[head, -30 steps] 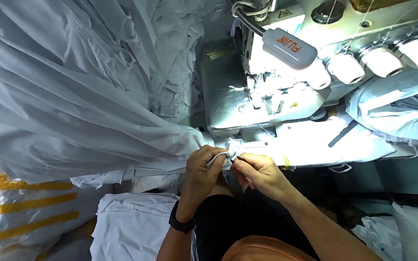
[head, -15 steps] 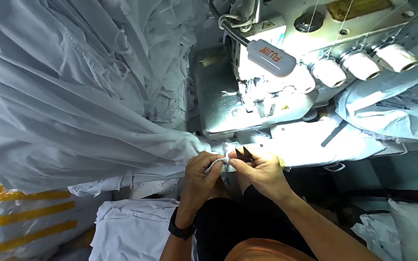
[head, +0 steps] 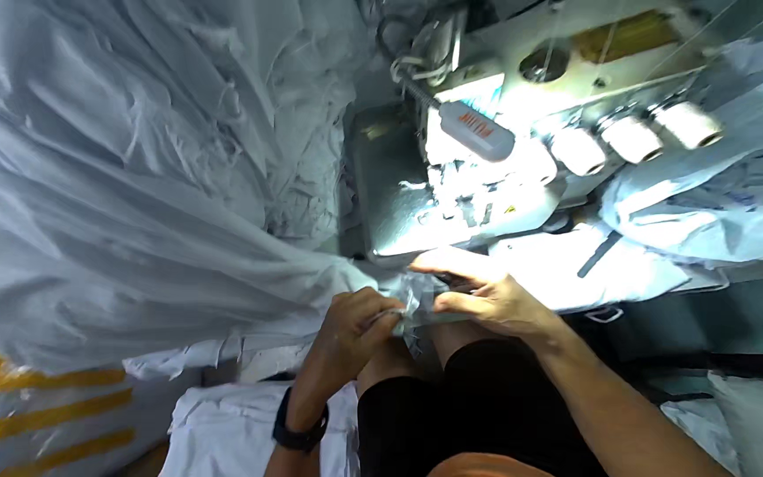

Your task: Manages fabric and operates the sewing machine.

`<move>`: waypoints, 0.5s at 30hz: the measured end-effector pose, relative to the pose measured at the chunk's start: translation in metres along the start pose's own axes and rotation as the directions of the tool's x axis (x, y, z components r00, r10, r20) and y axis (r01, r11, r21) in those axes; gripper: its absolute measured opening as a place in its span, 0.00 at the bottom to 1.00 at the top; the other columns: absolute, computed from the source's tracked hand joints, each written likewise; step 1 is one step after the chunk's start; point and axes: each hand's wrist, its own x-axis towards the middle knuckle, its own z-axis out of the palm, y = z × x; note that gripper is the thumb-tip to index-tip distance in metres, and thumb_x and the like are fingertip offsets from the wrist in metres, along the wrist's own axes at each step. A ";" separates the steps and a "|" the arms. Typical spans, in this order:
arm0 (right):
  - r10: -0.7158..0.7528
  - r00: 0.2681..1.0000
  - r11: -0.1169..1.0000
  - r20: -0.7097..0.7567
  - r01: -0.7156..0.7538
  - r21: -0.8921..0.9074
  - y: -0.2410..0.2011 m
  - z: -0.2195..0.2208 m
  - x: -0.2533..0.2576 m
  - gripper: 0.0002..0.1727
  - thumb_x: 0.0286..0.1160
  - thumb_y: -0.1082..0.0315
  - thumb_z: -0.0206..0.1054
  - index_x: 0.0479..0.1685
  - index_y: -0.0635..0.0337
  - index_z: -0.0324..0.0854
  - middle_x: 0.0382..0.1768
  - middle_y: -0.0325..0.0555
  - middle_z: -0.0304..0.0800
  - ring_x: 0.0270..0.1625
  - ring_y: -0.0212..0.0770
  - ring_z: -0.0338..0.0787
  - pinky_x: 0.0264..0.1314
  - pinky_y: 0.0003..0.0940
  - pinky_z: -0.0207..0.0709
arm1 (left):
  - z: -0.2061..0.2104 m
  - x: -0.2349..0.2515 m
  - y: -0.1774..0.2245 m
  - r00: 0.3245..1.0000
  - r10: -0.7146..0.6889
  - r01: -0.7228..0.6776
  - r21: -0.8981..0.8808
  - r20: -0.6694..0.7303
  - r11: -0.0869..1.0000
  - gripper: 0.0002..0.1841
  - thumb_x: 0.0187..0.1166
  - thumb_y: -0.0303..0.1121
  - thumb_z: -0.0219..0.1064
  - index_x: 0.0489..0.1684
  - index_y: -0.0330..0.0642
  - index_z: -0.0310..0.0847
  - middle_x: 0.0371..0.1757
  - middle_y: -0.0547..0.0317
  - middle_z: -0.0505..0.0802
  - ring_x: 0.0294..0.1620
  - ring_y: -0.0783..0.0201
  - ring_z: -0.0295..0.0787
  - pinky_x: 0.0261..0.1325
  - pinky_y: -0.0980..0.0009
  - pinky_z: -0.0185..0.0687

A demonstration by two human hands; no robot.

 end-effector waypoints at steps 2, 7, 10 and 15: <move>-0.060 0.995 0.997 0.083 0.064 -0.049 0.009 0.003 0.009 0.18 0.79 0.68 0.67 0.59 0.75 0.85 0.57 0.53 0.91 0.59 0.27 0.88 0.65 0.21 0.80 | -0.022 0.016 0.012 0.982 0.136 -0.146 0.068 0.134 0.987 0.11 0.82 0.34 0.64 0.42 0.41 0.93 0.36 0.62 0.92 0.43 0.75 0.86 0.59 0.73 0.73; -0.159 0.983 0.984 0.093 0.165 -0.061 0.004 0.009 0.004 0.14 0.80 0.70 0.66 0.31 0.74 0.84 0.26 0.47 0.86 0.33 0.21 0.80 0.41 0.11 0.71 | -0.069 0.077 0.034 0.925 0.227 -0.294 0.194 0.306 0.936 0.10 0.75 0.38 0.70 0.36 0.43 0.94 0.32 0.68 0.93 0.39 0.82 0.85 0.47 0.84 0.74; -0.010 0.989 0.996 -0.149 0.024 0.088 -0.008 0.014 -0.013 0.09 0.76 0.69 0.69 0.27 0.62 0.82 0.24 0.27 0.82 0.30 0.09 0.77 0.36 0.06 0.71 | -0.075 0.117 0.027 0.912 0.134 -0.218 0.182 0.387 0.959 0.08 0.72 0.39 0.73 0.31 0.45 0.93 0.29 0.72 0.91 0.33 0.86 0.84 0.37 0.88 0.77; 0.193 0.922 0.957 -0.337 -0.101 0.273 -0.010 0.010 -0.028 0.06 0.73 0.69 0.73 0.30 0.47 0.87 0.21 0.18 0.86 0.22 0.11 0.80 0.26 0.09 0.75 | -0.051 0.152 0.013 0.954 0.033 -0.057 0.069 0.299 0.996 0.05 0.65 0.21 0.74 0.31 0.41 0.88 0.22 0.68 0.87 0.21 0.81 0.78 0.25 0.84 0.72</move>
